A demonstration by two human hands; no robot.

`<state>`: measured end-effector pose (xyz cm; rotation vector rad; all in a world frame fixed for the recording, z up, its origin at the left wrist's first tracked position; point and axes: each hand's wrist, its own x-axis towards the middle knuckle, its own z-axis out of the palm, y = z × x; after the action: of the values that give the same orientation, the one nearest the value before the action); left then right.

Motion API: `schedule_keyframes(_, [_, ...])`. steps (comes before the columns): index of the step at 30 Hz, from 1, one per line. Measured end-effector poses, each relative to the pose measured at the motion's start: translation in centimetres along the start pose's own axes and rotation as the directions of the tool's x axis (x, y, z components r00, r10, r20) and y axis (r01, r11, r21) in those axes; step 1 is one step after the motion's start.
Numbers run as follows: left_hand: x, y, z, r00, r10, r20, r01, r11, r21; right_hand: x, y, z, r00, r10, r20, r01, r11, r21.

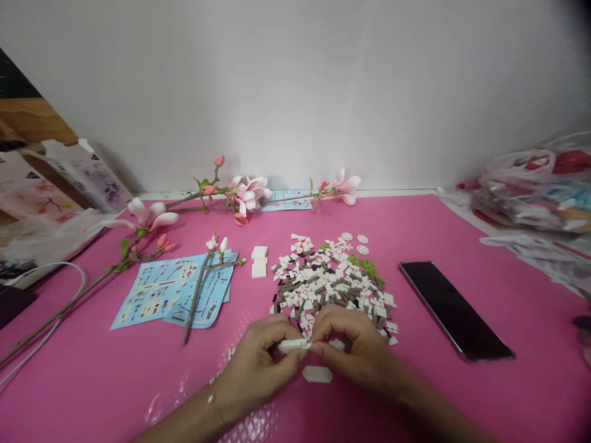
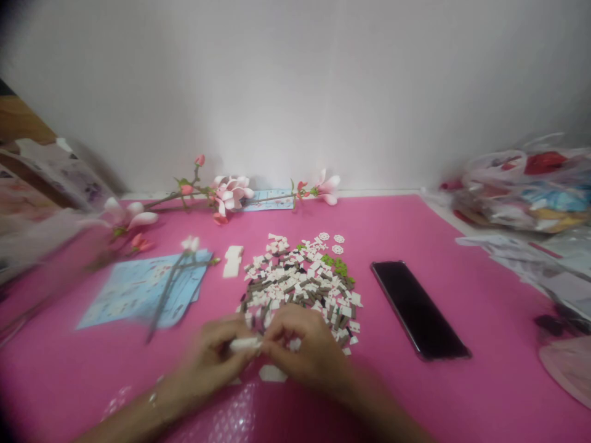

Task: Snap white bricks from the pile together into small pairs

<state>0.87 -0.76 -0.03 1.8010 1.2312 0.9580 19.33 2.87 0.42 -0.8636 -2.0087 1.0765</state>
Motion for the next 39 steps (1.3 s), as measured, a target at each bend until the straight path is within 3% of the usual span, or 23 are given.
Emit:
schedule_keyframes(9, [0.0,0.0,-0.2,1.0,-0.025,0.013,0.025,0.998,-0.052,0.0,-0.3,0.0,1.0,0.005,-0.003,-0.005,0.999,0.033])
schedule_keyframes(13, [0.2,0.5,-0.8,0.969,-0.217,-0.117,0.185,0.953,-0.238,0.4,-0.5,-1.1,0.967,0.187,-0.171,-0.184,0.982,0.036])
schedule_keyframes(15, [0.2,0.5,-1.1,0.928,-0.345,-0.141,0.271,0.885,-0.38,0.5,-0.2,-1.8,0.928,0.28,-0.246,-0.291,0.957,-0.009])
schedule_keyframes(17, [0.2,0.2,-1.2,0.878,-0.464,-0.115,0.345,0.782,-0.519,0.5,0.2,-2.5,0.919,0.295,-0.263,-0.335,0.934,-0.125])
schedule_keyframes(19, [0.2,-0.2,-1.2,0.839,-0.536,-0.089,0.376,0.691,-0.618,0.5,0.6,-2.9,0.938,0.263,-0.225,-0.32,0.909,-0.268])
schedule_keyframes(22, [0.4,-0.5,-1.2,0.826,-0.556,-0.094,0.349,0.635,-0.689,0.4,0.9,-3.1,0.96,0.235,-0.155,-0.278,0.879,-0.388])
schedule_keyframes(27, [0.8,-0.1,-1.4,0.828,-0.544,-0.133,0.321,0.655,-0.684,0.2,0.9,-3.0,0.967,0.24,-0.09,-0.255,0.864,-0.434])
schedule_keyframes(34, [1.0,0.2,-1.5,0.825,-0.548,-0.139,0.327,0.663,-0.674,-0.1,1.2,-2.8,0.99,0.123,0.073,-0.067,0.851,-0.521])
schedule_keyframes(39, [0.9,-0.1,-1.3,0.828,-0.547,-0.126,0.326,0.652,-0.685,-0.1,1.5,-2.5,0.986,0.128,0.11,-0.042,0.815,-0.578])
